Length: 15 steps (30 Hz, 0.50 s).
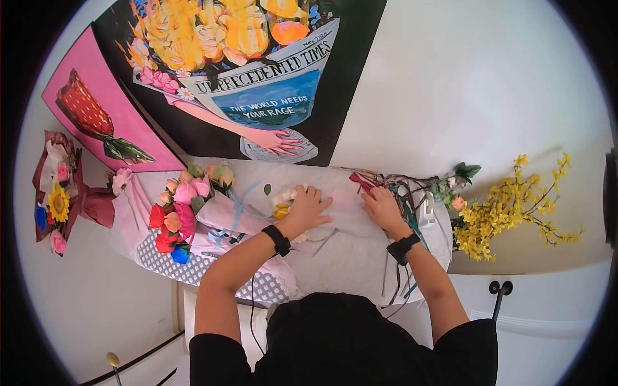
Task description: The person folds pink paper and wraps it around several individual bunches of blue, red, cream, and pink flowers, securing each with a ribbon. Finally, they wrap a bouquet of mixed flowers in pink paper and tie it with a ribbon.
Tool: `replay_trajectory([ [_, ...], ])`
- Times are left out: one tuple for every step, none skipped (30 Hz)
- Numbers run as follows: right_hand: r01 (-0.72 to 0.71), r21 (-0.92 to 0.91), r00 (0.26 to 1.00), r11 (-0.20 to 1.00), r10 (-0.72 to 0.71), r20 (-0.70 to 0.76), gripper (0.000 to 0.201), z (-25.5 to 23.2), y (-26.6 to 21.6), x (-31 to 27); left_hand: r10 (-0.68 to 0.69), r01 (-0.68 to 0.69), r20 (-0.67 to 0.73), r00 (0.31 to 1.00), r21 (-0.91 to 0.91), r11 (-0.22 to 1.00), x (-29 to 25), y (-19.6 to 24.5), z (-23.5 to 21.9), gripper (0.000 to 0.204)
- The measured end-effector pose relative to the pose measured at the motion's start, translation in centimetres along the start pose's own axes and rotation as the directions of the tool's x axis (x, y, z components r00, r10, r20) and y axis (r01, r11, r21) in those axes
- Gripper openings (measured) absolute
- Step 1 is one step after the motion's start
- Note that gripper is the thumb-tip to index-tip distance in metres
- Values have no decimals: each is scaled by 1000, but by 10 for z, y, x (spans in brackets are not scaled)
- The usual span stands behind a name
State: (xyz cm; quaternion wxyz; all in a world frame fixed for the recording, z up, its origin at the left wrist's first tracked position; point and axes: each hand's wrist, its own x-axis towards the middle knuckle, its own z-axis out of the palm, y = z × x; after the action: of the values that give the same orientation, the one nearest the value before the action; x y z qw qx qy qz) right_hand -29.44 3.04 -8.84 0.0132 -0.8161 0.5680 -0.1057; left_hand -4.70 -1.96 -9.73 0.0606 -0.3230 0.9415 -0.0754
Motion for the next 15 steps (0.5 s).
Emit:
replay_trajectory([
  [106, 16, 987, 994, -103, -120, 29, -8, -6, 1, -10, 10, -2, 1000, -9, 1000, -1, 0, 0, 56],
  [212, 21, 950, 977, -201, -238, 32, -11, -10, 2, -13, 13, 0, 1000, -9, 1000, -1, 0, 0, 56],
  [212, 23, 950, 977, -201, -237, 32, -9, -13, 1, -20, 20, -11, 1000, -8, 1000, -2, 0, 1, 56],
  [280, 23, 938, 960, -269, -221, 41, -7, -16, -2, -25, 25, -24, 999, -8, 1000, -2, 1, 0, 56],
  [346, 23, 920, 938, -335, -204, 51, -5, -19, -6, -23, 22, -24, 999, -8, 1000, -1, 1, -1, 56],
  [344, 21, 921, 939, -333, -204, 51, 0, -21, -11, -24, 24, 1, 1000, -8, 1000, -1, 0, -2, 56],
  [380, 26, 913, 924, -371, -167, 52, 8, -23, -16, -28, 29, 25, 999, -8, 1000, 0, 0, -3, 56],
  [417, 35, 903, 908, -409, -130, 54, 13, -27, -21, -28, 29, 26, 999, -10, 1000, 0, 0, -2, 56],
  [416, 38, 903, 908, -409, -129, 54, 17, -32, -28, -34, 34, 8, 999, -15, 999, -1, 0, -1, 55],
  [369, 98, 929, 924, -362, -84, 55, 20, -38, -34, -39, 39, -9, 999, -19, 999, -2, 0, -1, 55],
  [318, 155, 948, 935, -316, -36, 57, 22, -41, -37, -40, 40, -7, 999, -20, 999, -2, 1, -2, 55],
  [318, 158, 948, 935, -316, -35, 57, 25, -44, -38, -75, 74, -22, 997, -36, 997, -2, 2, -3, 55],
  [325, 130, 946, 937, -321, -48, 58, 27, -47, -40, -108, 106, -35, 994, -53, 993, -3, 4, -3, 56],
  [331, 101, 943, 938, -326, -61, 60, 29, -49, -42, -105, 104, -31, 994, -53, 993, -4, 6, -4, 56],
  [328, 103, 945, 939, -323, -61, 60, 31, -49, -43, -127, 128, -52, 991, 2, 992, -4, 8, -5, 58],
])
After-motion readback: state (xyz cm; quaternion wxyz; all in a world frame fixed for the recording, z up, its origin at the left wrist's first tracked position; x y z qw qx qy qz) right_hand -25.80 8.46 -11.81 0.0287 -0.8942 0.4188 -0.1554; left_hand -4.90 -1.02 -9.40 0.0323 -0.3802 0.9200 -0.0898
